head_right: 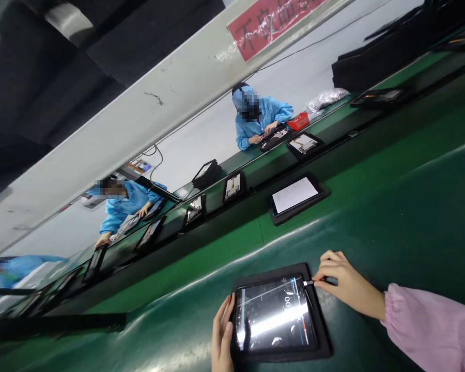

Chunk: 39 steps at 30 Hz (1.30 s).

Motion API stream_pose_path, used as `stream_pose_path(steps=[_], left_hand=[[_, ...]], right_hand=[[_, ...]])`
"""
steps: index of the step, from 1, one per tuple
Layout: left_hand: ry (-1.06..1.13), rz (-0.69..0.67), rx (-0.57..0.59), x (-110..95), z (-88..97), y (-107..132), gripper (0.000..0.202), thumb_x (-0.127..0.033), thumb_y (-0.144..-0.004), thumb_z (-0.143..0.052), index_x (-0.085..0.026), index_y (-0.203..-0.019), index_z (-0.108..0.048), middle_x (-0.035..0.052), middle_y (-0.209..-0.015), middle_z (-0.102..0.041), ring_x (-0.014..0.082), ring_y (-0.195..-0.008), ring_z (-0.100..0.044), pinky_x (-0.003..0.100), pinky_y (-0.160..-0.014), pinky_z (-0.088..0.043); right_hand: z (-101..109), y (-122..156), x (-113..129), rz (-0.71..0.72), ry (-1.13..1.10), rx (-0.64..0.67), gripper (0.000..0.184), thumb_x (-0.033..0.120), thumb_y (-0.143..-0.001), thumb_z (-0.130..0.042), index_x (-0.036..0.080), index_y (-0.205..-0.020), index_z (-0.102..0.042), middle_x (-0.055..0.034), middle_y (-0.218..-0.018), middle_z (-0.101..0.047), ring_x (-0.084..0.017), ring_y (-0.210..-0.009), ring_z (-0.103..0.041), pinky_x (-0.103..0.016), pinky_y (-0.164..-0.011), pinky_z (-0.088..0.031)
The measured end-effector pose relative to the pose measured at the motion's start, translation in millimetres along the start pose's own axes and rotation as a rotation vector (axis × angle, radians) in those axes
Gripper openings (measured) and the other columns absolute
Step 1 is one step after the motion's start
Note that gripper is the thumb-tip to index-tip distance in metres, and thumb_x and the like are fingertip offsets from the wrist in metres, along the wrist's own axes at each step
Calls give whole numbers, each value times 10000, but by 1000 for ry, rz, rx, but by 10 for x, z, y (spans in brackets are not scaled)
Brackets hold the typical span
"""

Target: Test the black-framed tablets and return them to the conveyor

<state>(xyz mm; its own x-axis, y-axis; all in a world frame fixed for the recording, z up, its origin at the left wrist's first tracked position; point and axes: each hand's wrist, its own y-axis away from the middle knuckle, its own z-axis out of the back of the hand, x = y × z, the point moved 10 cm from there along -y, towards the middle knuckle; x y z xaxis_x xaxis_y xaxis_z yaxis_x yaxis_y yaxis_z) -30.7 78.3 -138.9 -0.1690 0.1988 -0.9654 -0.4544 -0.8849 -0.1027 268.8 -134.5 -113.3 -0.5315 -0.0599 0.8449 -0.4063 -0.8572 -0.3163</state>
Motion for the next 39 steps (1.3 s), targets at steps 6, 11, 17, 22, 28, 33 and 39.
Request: stream_pose_path(steps=[6,11,17,22,28,33,39], left_hand=[[6,4,-23,32,25,-9,599,-696,-1008,-594,-270,-1427,-558,108,-1487,-571,293,-1465,-434,378,-1267,-288],[16,18,11,68,38,-22,619,-699,-1007,-602,-255,-1435,-543,113,-1502,-554,296,-1469,-424,372,-1263,-288],[12,23,25,43,24,-20,618,-708,-1013,-596,-254,-1427,-530,123,-1527,-526,306,-1475,-410,406,-1256,-287],[21,39,12,38,33,-15,588,-713,-1008,-603,-282,-1403,-541,98,-1518,-540,297,-1478,-407,402,-1252,-302],[8,27,-15,1,27,-8,568,-706,-1009,-607,-281,-1384,-572,91,-1494,-565,294,-1463,-429,387,-1246,-315],[22,-7,-23,-77,-7,0,513,-638,-1042,-597,-252,-1378,-575,108,-1477,-579,288,-1456,-439,387,-1233,-326],[20,-2,-6,-73,-8,0,524,-638,-1046,-598,-240,-1386,-564,118,-1490,-564,297,-1465,-426,412,-1249,-298]], right_hand=[[7,17,-33,-22,6,-22,558,655,-1174,-500,258,-858,-731,-44,-892,-642,-346,-975,-584,-491,-874,-407],[-4,30,-48,-47,1,-9,509,612,-1160,-518,256,-852,-710,-45,-916,-622,-342,-988,-563,-486,-884,-414],[-10,2,-42,-46,0,10,464,571,-1158,-531,257,-869,-713,-46,-935,-621,-346,-1019,-548,-477,-890,-415],[6,5,-21,-29,8,-11,449,549,-1163,-532,257,-860,-690,-33,-913,-625,-338,-1004,-562,-479,-899,-386],[14,-7,1,-29,-1,-9,482,571,-1176,-518,255,-861,-702,-27,-902,-633,-332,-989,-569,-464,-894,-372],[17,-21,43,-3,-23,16,470,545,-1187,-525,241,-873,-698,-7,-885,-633,-308,-984,-568,-457,-914,-339],[27,-40,100,22,-34,26,448,511,-1199,-511,245,-894,-703,9,-886,-646,-295,-968,-572,-451,-905,-322]])
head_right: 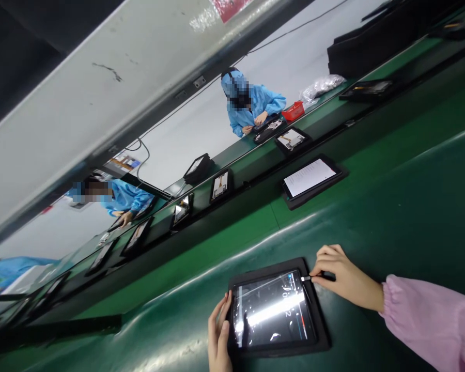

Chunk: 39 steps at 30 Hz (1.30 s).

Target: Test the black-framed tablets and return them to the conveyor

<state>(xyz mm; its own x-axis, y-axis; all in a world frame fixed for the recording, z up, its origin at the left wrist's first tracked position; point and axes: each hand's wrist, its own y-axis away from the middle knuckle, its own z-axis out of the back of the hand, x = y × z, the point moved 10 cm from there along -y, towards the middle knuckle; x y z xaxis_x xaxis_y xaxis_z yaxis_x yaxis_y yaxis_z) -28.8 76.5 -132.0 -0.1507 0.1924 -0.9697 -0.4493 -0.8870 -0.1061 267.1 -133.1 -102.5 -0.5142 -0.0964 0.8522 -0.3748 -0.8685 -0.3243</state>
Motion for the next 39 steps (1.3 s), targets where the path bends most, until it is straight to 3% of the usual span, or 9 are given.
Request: stream_pose_path(steps=[9,12,19,31,39], left_hand=[[-7,-2,23,16,2,-7,490,-620,-1056,-594,-261,-1388,-561,96,-1498,-561,269,-1473,-417,377,-1249,-285],[-14,-17,21,-1,-14,-3,473,-610,-1064,-582,-266,-1388,-557,94,-1491,-568,266,-1475,-414,384,-1255,-276],[-19,-1,13,-25,-23,3,507,-625,-1038,-603,-240,-1367,-577,113,-1500,-553,301,-1462,-426,417,-1259,-267],[-1,-6,16,-60,-39,2,504,-615,-1023,-623,-212,-1325,-586,131,-1497,-552,330,-1488,-382,484,-1271,-221],[17,-13,37,24,-40,-5,479,-609,-1002,-652,-211,-1266,-617,130,-1543,-504,357,-1519,-318,551,-1284,-157]], right_hand=[[-12,-10,50,30,12,-44,341,386,-1169,-521,233,-898,-660,29,-864,-636,-273,-935,-580,-445,-895,-323],[-13,-7,65,37,3,-38,408,434,-1210,-480,231,-901,-654,24,-858,-629,-274,-927,-578,-441,-883,-327],[-39,31,-5,36,-32,-58,673,752,-1206,-385,224,-874,-635,7,-864,-613,-282,-884,-588,-444,-889,-336],[-53,42,-47,-4,-58,-80,703,800,-1179,-365,227,-857,-615,14,-862,-610,-282,-877,-590,-432,-890,-352],[-75,33,49,45,-73,-101,677,696,-1240,-308,224,-871,-624,-3,-854,-608,-276,-829,-590,-449,-886,-360]])
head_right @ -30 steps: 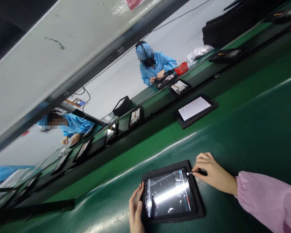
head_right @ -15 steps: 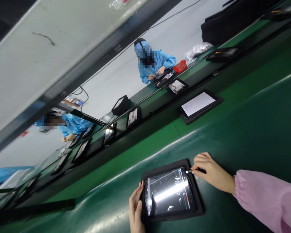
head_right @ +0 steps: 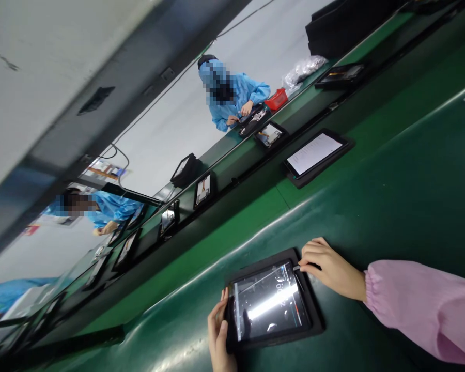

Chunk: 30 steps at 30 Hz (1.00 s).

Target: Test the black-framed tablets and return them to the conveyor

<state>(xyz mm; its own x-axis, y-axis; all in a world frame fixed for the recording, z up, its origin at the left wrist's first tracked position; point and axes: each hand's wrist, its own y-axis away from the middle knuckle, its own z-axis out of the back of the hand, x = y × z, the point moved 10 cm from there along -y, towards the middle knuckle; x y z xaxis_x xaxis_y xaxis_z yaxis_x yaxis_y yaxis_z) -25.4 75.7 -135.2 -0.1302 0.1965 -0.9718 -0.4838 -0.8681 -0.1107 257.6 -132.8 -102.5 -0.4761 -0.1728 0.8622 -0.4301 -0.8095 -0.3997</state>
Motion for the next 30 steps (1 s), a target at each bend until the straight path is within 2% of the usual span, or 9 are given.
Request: stream_pose_path(steps=[5,8,11,14,16,19,23,25,30], left_hand=[[-138,4,66,29,28,-34,489,-599,-1050,-562,-198,-1330,-563,163,-1554,-481,371,-1499,-352,568,-1263,-223],[-488,-101,68,-240,-79,-11,472,-510,-1086,-517,-215,-1453,-498,164,-1551,-484,384,-1514,-313,617,-1236,-208],[-681,-419,232,-725,-596,186,489,-332,-1063,-528,-219,-1531,-442,138,-1634,-372,334,-1579,-155,552,-1260,-154],[-675,-903,646,-1088,-1307,716,446,-252,-1044,-498,-160,-1480,-498,134,-1535,-512,285,-1532,-320,479,-1300,-28],[-634,-1122,750,-1201,-1496,969,353,-260,-1084,-444,-133,-1393,-561,128,-1408,-629,280,-1456,-451,530,-1293,64],[-642,-1136,668,-1247,-1492,942,287,-239,-1093,-423,-103,-1282,-592,127,-1210,-736,266,-1278,-624,550,-1297,9],[-658,-1060,374,-1369,-1212,770,300,-276,-1057,-382,-130,-1084,-643,47,-794,-724,230,-834,-736,536,-1292,-39],[-647,-1100,360,-1425,-1184,807,366,-311,-1085,-350,-125,-1075,-665,71,-874,-752,232,-888,-743,503,-1298,-11],[-617,-1225,540,-1386,-1366,962,441,-340,-1130,-322,-100,-1188,-689,129,-1234,-726,259,-1210,-673,494,-1306,45]], right_hand=[[-33,1,-56,-52,-14,23,613,632,-1234,-360,234,-859,-636,-47,-932,-662,-326,-943,-616,-495,-940,-387],[3,19,-180,-158,-5,14,458,624,-1174,-457,238,-1089,-688,-86,-1144,-659,-371,-1151,-564,-522,-1015,-404],[68,63,-281,-238,-33,-26,368,516,-1160,-442,247,-1374,-574,-85,-1287,-602,-354,-1248,-515,-526,-1077,-380],[98,91,-304,-244,-51,-37,331,479,-1158,-436,257,-1380,-542,-66,-1225,-622,-337,-1211,-544,-503,-1064,-381],[86,103,-316,-254,-39,-8,315,481,-1150,-454,256,-1337,-570,-48,-1119,-653,-333,-1118,-595,-481,-1004,-416],[29,111,-311,-261,-20,80,280,459,-1142,-456,259,-1159,-651,-25,-1032,-674,-320,-1000,-637,-438,-893,-459],[-39,114,-257,-222,7,176,309,463,-1136,-467,262,-1034,-677,-13,-1002,-668,-303,-894,-642,-403,-783,-467],[-54,116,-253,-209,31,190,309,494,-1131,-492,258,-1048,-674,-4,-936,-650,-287,-797,-627,-388,-711,-454],[-60,98,-227,-153,80,184,377,560,-1142,-511,247,-970,-631,-2,-865,-617,-276,-741,-604,-374,-670,-439]])
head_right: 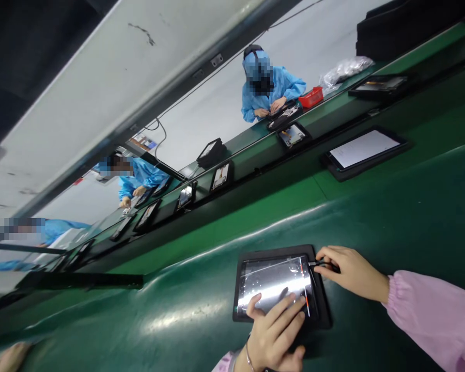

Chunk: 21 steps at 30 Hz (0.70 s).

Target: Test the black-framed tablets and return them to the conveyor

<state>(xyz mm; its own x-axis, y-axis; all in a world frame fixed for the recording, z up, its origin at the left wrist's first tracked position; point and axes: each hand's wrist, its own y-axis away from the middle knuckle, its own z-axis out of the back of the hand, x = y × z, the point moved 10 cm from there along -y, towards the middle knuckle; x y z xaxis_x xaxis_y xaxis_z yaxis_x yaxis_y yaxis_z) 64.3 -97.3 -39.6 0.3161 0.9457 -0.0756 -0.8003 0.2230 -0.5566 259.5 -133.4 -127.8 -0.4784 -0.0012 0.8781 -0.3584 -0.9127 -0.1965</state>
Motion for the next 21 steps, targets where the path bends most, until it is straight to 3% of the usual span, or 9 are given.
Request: stream_pose_path(steps=[5,10,16,21], left_hand=[[20,89,-254,104,102,101,374,-338,-1108,-379,-130,-1078,-689,98,-1091,-773,248,-1068,-738,471,-1296,-75],[24,97,-244,81,72,177,309,-323,-1041,-405,-166,-951,-655,65,-1069,-780,240,-1028,-745,465,-1281,-56],[47,153,-193,127,110,173,189,-299,-888,-497,-201,-993,-620,60,-1059,-782,264,-972,-749,465,-1262,-67],[54,142,-170,106,158,113,221,-331,-938,-442,-196,-1001,-604,64,-1072,-778,257,-1052,-731,435,-1259,-50]], right_hand=[[-16,-29,4,-4,9,51,420,524,-1156,-479,245,-860,-582,13,-796,-572,-258,-671,-565,-360,-631,-398],[-22,-47,20,-45,-163,121,384,489,-1124,-517,232,-849,-595,14,-779,-574,-255,-683,-554,-344,-638,-385],[-24,-46,129,-104,-402,171,464,581,-1125,-615,215,-839,-626,3,-751,-603,-269,-712,-582,-347,-693,-404],[-8,-37,159,-78,-416,147,450,543,-1139,-624,212,-833,-630,7,-754,-602,-260,-715,-577,-346,-703,-398]])
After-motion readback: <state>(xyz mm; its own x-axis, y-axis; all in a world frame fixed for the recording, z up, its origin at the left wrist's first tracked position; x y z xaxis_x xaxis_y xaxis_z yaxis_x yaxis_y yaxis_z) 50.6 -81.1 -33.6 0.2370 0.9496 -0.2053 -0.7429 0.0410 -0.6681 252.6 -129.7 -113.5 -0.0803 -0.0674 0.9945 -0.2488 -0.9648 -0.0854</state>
